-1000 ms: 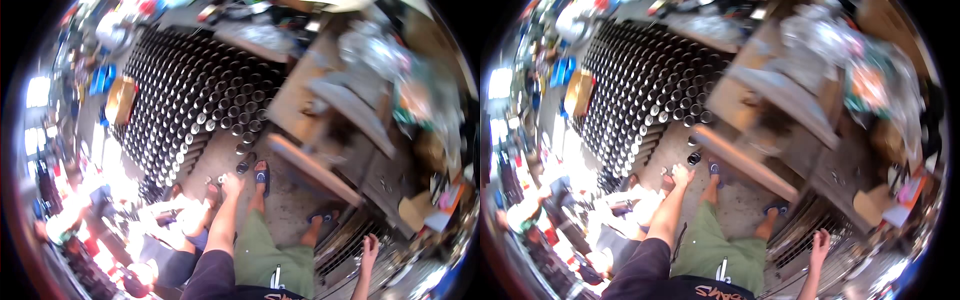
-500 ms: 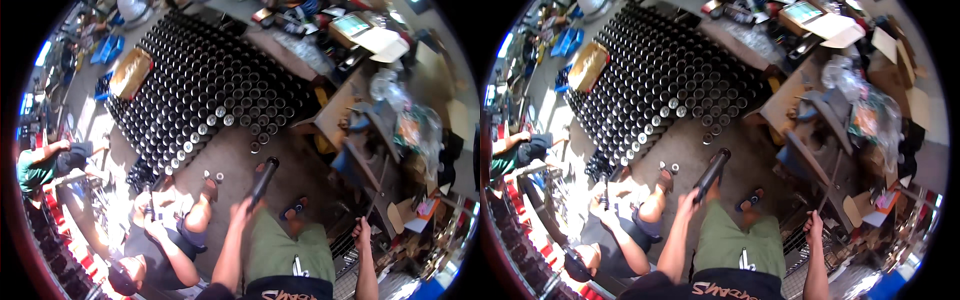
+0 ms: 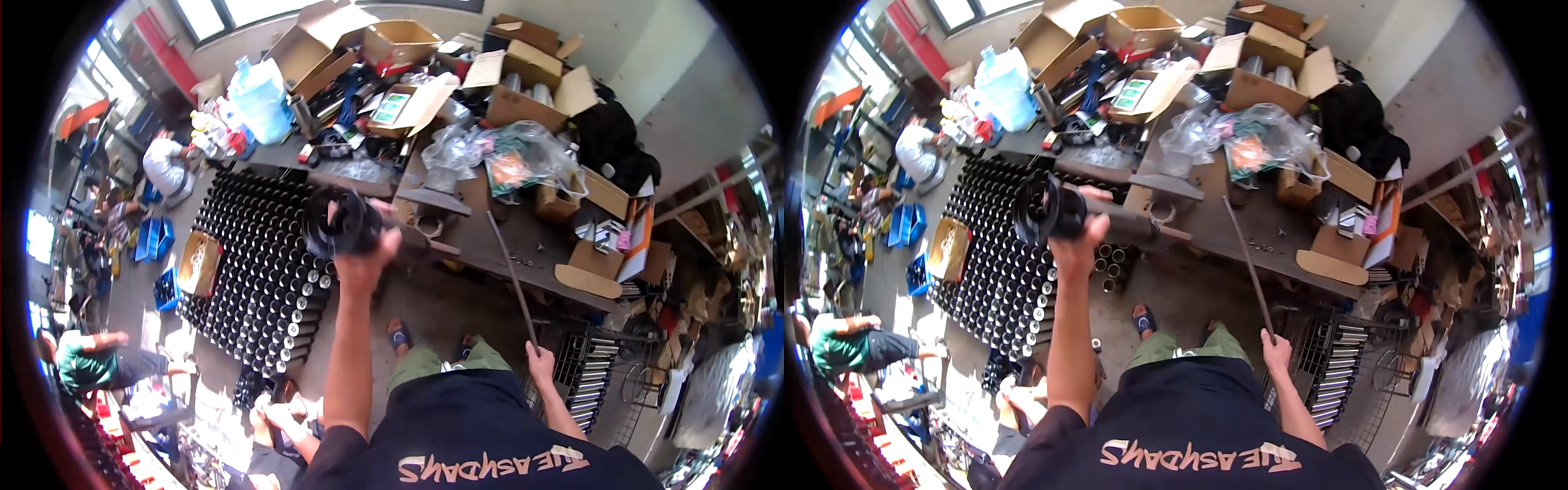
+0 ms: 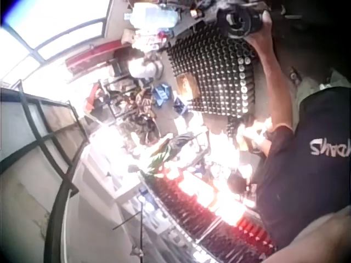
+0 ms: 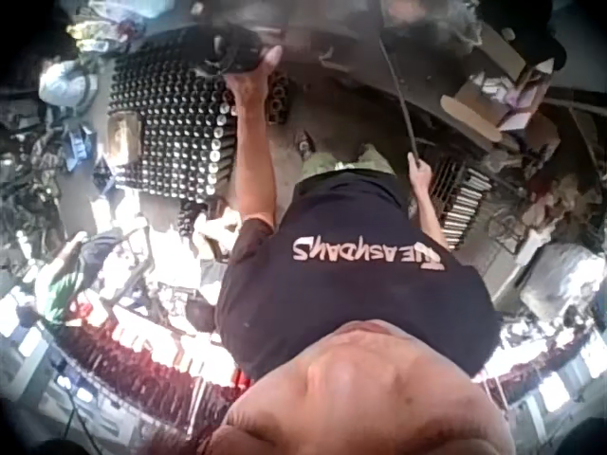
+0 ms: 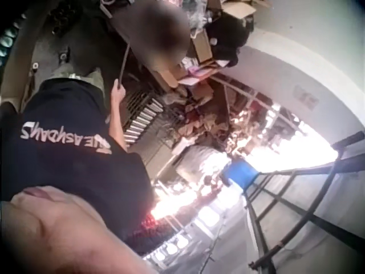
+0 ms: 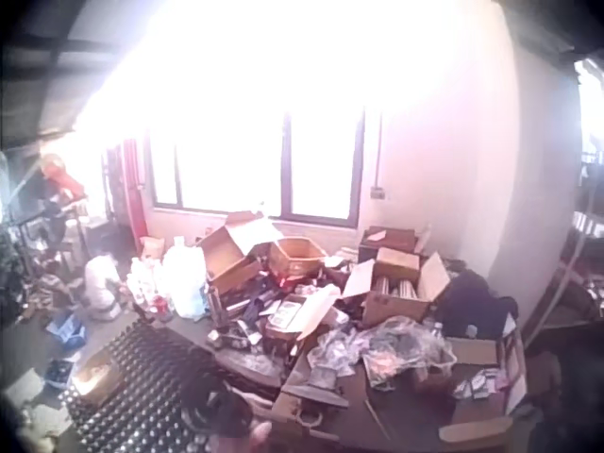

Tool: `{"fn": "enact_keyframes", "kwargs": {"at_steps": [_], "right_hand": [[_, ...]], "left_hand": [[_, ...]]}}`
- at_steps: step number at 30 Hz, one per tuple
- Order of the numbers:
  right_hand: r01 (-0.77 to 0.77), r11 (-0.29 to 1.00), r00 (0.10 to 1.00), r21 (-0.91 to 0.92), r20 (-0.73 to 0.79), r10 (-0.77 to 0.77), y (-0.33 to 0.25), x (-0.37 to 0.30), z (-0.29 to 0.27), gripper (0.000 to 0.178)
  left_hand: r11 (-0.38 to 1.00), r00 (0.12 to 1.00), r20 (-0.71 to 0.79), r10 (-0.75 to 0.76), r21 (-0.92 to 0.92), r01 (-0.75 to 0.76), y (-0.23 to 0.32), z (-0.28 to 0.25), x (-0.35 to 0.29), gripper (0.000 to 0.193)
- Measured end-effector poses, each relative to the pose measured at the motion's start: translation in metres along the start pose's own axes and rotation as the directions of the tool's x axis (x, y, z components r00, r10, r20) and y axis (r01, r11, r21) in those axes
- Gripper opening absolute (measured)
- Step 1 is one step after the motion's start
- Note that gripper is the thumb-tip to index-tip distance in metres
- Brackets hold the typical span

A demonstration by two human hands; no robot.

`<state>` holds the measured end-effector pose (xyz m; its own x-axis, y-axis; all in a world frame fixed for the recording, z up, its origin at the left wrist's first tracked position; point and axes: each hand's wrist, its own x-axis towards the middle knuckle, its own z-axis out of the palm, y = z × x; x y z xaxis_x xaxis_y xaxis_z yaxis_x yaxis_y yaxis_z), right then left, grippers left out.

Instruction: The person assembles metal cylinders by placing them into a specialized press, rotating a handle to secure components, and then placing the finished cylinders into a wire cart.

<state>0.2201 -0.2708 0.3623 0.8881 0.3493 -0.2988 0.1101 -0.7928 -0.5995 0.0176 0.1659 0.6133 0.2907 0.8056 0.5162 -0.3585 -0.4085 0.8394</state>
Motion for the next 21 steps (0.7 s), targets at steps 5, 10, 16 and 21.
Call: {"fn": "enact_keyframes", "kwargs": {"at_steps": [5,10,16,21], "right_hand": [[0.107,0.994,0.980,0.014,-0.172,-0.103,0.005,-0.042,-0.001,0.059],[0.085,0.996,0.987,0.034,-0.140,-0.080,-0.026,-0.079,-0.011,0.050],[0.152,0.978,0.977,0.146,-0.170,-0.126,-0.048,-0.088,-0.020,0.043],[0.221,0.950,0.971,0.218,-0.142,-0.193,-0.068,-0.071,-0.047,0.038]], "left_hand": [[0.967,0.970,-0.015,-0.241,-0.092,0.238,-0.081,0.043,0.073,0.022],[0.943,0.940,-0.080,-0.332,-0.066,0.327,-0.122,0.039,0.100,0.036],[0.968,0.965,-0.141,-0.219,0.095,0.233,-0.120,0.081,0.099,0.041],[0.983,0.942,0.291,-0.169,-0.026,0.184,-0.108,0.076,0.059,0.046]]}}
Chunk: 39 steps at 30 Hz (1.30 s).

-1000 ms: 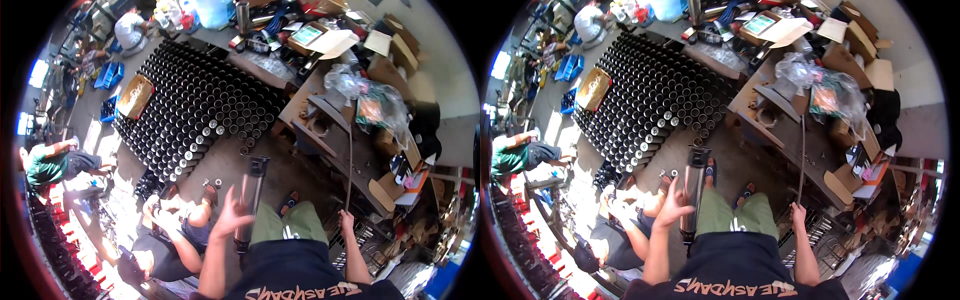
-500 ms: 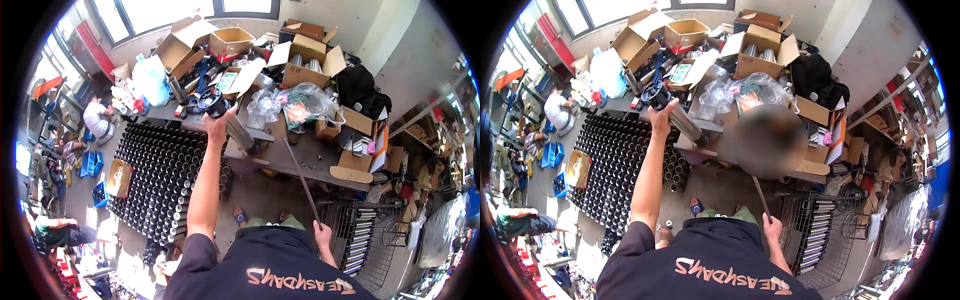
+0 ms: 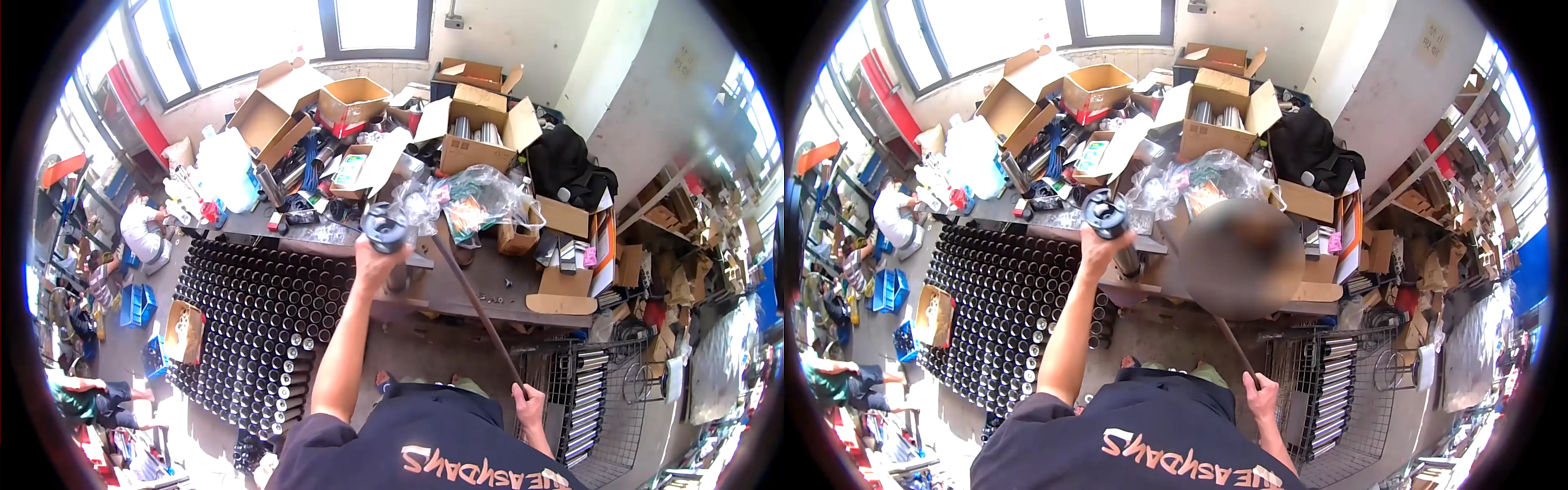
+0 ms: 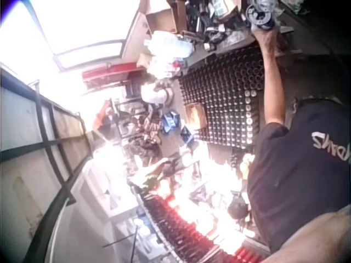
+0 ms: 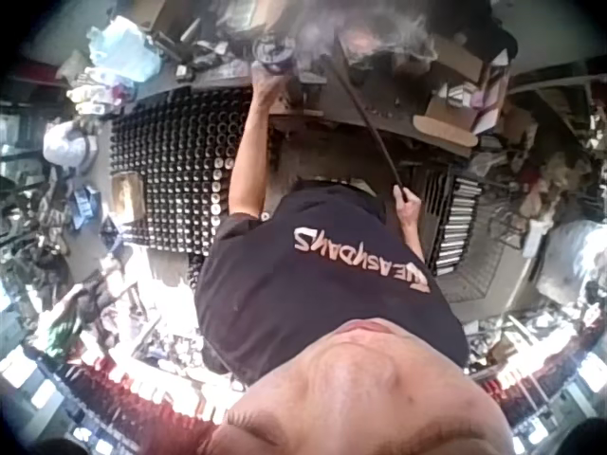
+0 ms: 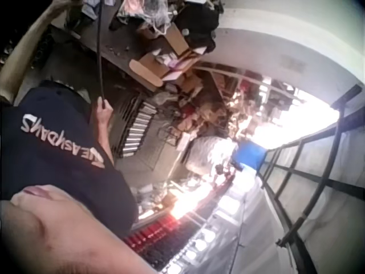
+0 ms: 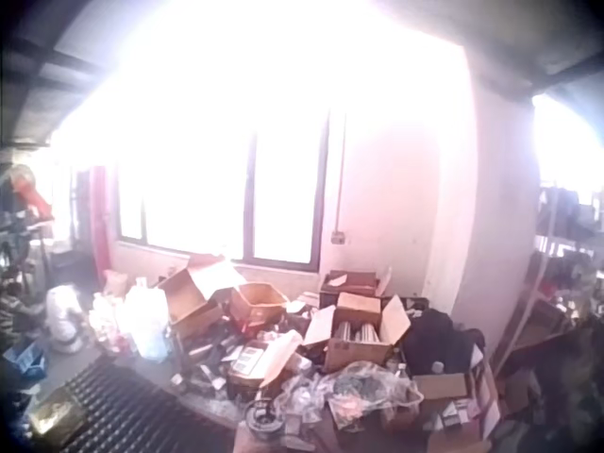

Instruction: The person assembles metal cylinders by placing them into a specialized press, rotating a handle to secure components, and then placing the finished cylinders into a wire cart.

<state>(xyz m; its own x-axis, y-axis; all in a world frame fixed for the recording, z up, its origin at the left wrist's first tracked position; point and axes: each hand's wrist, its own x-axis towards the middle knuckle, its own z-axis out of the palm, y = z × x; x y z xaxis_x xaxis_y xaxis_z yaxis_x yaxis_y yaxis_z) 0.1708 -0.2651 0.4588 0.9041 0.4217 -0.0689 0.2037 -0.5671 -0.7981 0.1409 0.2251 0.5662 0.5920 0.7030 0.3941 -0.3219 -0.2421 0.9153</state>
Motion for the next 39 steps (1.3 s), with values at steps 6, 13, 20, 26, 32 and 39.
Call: {"fn": "enact_keyframes", "kwargs": {"at_steps": [6,13,20,26,32,39], "right_hand": [[0.164,0.981,0.986,-0.104,0.050,-0.160,-0.069,0.052,-0.037,0.031],[0.206,0.948,0.903,0.243,0.325,-0.280,-0.186,0.058,-0.010,0.060],[0.991,-0.068,-0.133,0.115,0.780,-0.612,-0.322,0.061,-0.017,0.026],[0.470,-0.436,-0.869,0.768,0.488,-0.078,-0.410,0.031,0.106,0.033],[0.680,-0.447,-0.733,0.581,0.555,-0.394,-0.471,0.013,0.388,0.013],[0.970,0.229,0.184,-0.083,0.866,-0.464,-0.620,0.341,0.491,0.026]], "left_hand": [[0.981,0.945,0.264,-0.192,0.070,0.180,0.001,-0.041,0.023,0.064],[0.978,0.989,0.123,-0.084,0.199,0.058,-0.009,-0.012,0.015,0.065],[0.903,0.779,-0.605,0.167,0.410,0.125,-0.004,-0.014,-0.042,0.056],[0.985,0.853,-0.511,-0.105,0.065,0.161,0.013,0.052,-0.106,0.026],[0.396,0.930,0.053,-0.365,-0.895,0.206,-0.015,0.111,0.009,0.017],[-0.151,0.783,0.580,-0.225,-0.814,0.560,0.050,0.052,-0.023,0.030]]}}
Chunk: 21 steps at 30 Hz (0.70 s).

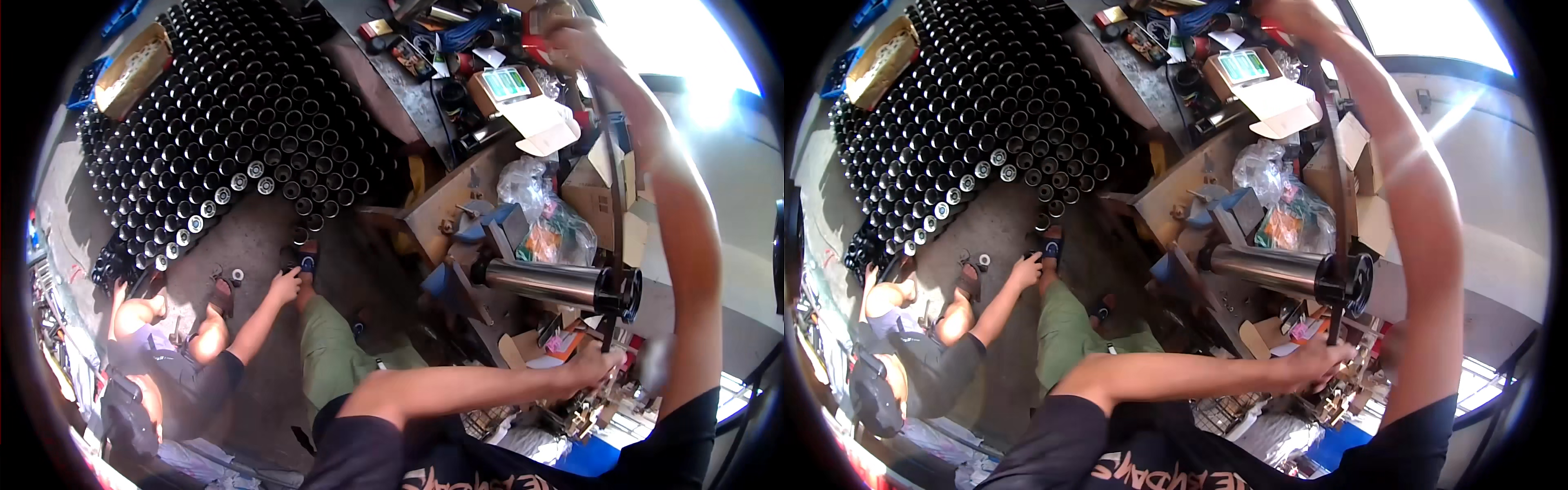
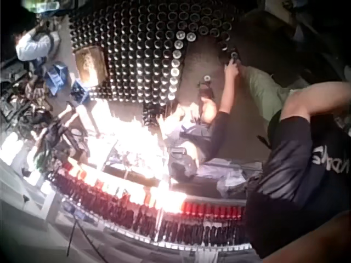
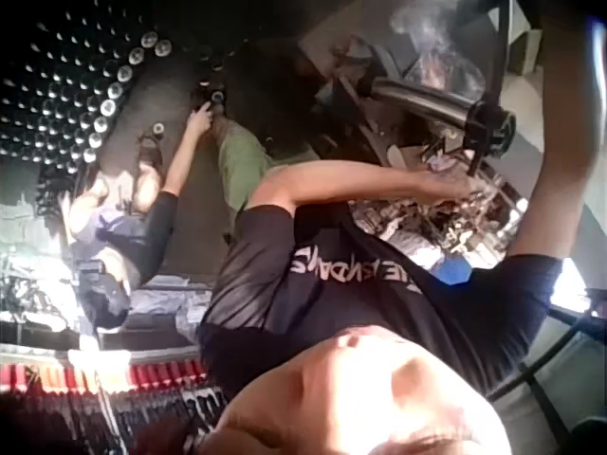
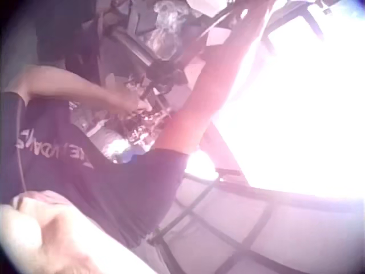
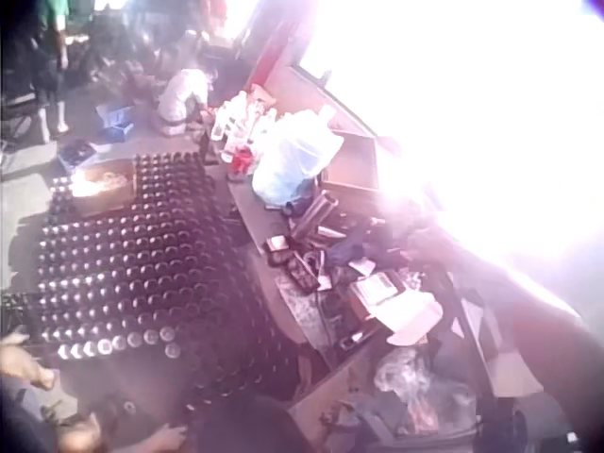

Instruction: The person assembles metal cylinders by placing them into a specialized press, rotating a handle to secure components, and then placing the finished cylinders into a wire cart.

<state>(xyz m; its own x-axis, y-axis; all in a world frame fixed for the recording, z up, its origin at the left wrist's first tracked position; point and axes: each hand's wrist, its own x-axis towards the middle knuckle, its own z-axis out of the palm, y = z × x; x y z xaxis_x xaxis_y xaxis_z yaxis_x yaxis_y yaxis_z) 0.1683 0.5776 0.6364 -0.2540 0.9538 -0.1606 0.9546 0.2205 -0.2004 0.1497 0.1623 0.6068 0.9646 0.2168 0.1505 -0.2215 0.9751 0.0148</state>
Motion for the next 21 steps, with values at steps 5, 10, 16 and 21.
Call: {"fn": "enact_keyframes", "kwargs": {"at_steps": [5,10,16,21], "right_hand": [[-0.432,0.817,0.811,0.382,-0.232,0.537,0.302,-0.183,-0.051,0.021],[-0.654,0.236,0.504,0.719,0.182,0.844,0.335,-0.261,0.044,0.030],[0.091,-0.712,0.746,0.696,0.427,0.512,0.407,-0.239,0.022,0.010],[0.391,-0.796,0.918,0.462,-0.263,0.298,0.416,-0.251,0.015,0.022]], "left_hand": [[0.856,0.863,-0.146,-0.483,0.131,0.501,0.095,0.007,-0.107,0.031],[0.898,0.917,-0.326,-0.230,0.291,0.329,0.117,0.051,-0.129,0.026],[-0.330,0.852,-0.265,0.451,0.838,0.436,0.103,0.084,-0.098,0.015],[-0.499,0.487,0.160,0.859,0.042,0.866,0.051,0.052,-0.047,0.025]]}}
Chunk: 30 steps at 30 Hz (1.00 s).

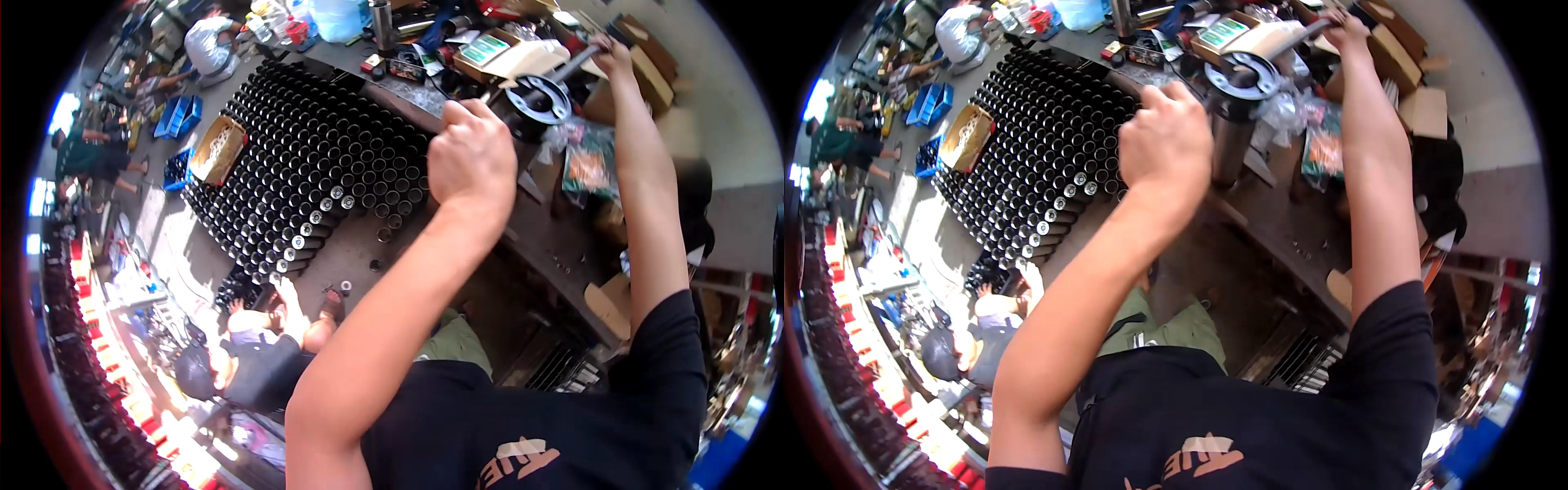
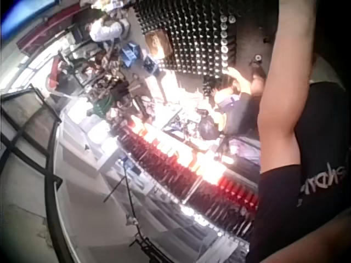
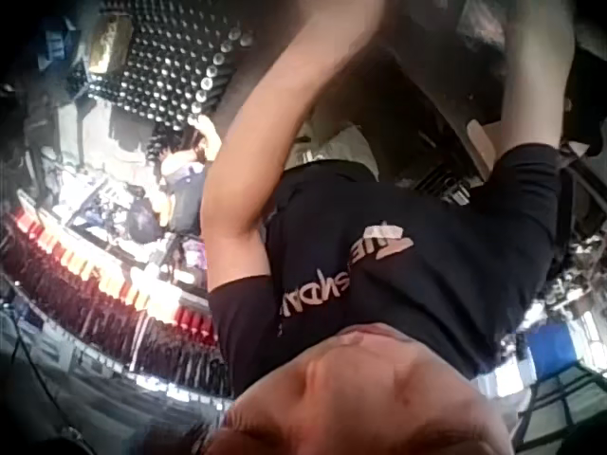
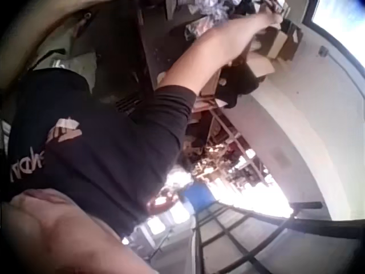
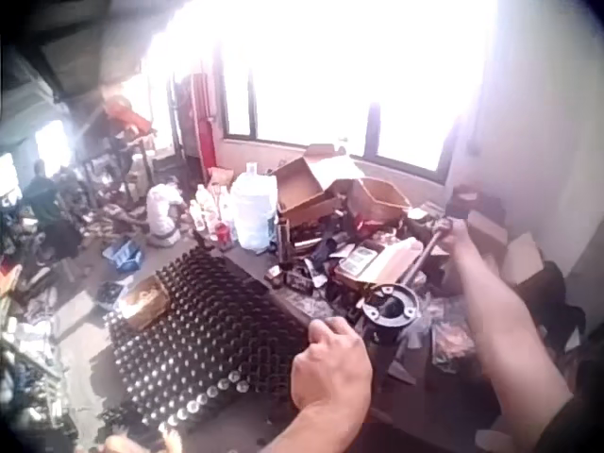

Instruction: The person assembles metal cylinders by placing them into a specialized press, rotating a handle to secure components, and then placing the finished cylinders into a wire cart.

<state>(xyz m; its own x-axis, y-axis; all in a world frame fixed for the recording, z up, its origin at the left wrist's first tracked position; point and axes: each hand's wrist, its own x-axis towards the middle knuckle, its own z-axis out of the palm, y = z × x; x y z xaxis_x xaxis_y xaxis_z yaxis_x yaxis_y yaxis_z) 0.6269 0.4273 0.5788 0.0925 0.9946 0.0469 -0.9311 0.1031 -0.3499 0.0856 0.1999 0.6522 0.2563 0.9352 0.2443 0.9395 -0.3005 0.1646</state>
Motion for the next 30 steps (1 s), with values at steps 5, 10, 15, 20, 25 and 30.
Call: {"fn": "enact_keyframes", "kwargs": {"at_steps": [5,10,15,20,25,30], "right_hand": [[0.345,0.922,0.937,0.175,-0.013,-0.348,0.022,-0.145,0.033,0.026],[0.677,0.735,0.732,-0.024,-0.081,-0.677,0.186,-0.458,0.126,0.041],[0.776,0.617,0.616,-0.132,-0.051,-0.786,0.186,-0.481,0.172,0.040],[0.898,0.416,0.397,-0.140,-0.144,-0.906,0.180,-0.481,0.129,0.038],[0.904,0.312,0.239,-0.294,-0.258,-0.936,0.214,-0.475,0.165,0.041],[0.933,0.338,0.329,-0.121,-0.086,-0.940,0.309,-0.534,0.187,0.046]], "left_hand": [[0.952,0.971,-0.040,0.236,0.209,-0.223,-0.041,0.030,0.028,0.023],[0.742,0.650,-0.389,0.653,0.155,-0.653,-0.100,0.059,0.119,0.017],[0.783,0.621,-0.666,0.413,-0.090,-0.616,-0.056,0.090,0.128,0.020],[0.758,0.572,-0.720,0.393,-0.098,-0.645,-0.042,0.090,0.130,0.026],[0.651,0.480,-0.766,0.426,-0.109,-0.751,-0.062,0.110,0.141,0.024],[0.516,0.375,-0.810,0.451,-0.105,-0.850,-0.043,0.103,0.171,0.028]]}}
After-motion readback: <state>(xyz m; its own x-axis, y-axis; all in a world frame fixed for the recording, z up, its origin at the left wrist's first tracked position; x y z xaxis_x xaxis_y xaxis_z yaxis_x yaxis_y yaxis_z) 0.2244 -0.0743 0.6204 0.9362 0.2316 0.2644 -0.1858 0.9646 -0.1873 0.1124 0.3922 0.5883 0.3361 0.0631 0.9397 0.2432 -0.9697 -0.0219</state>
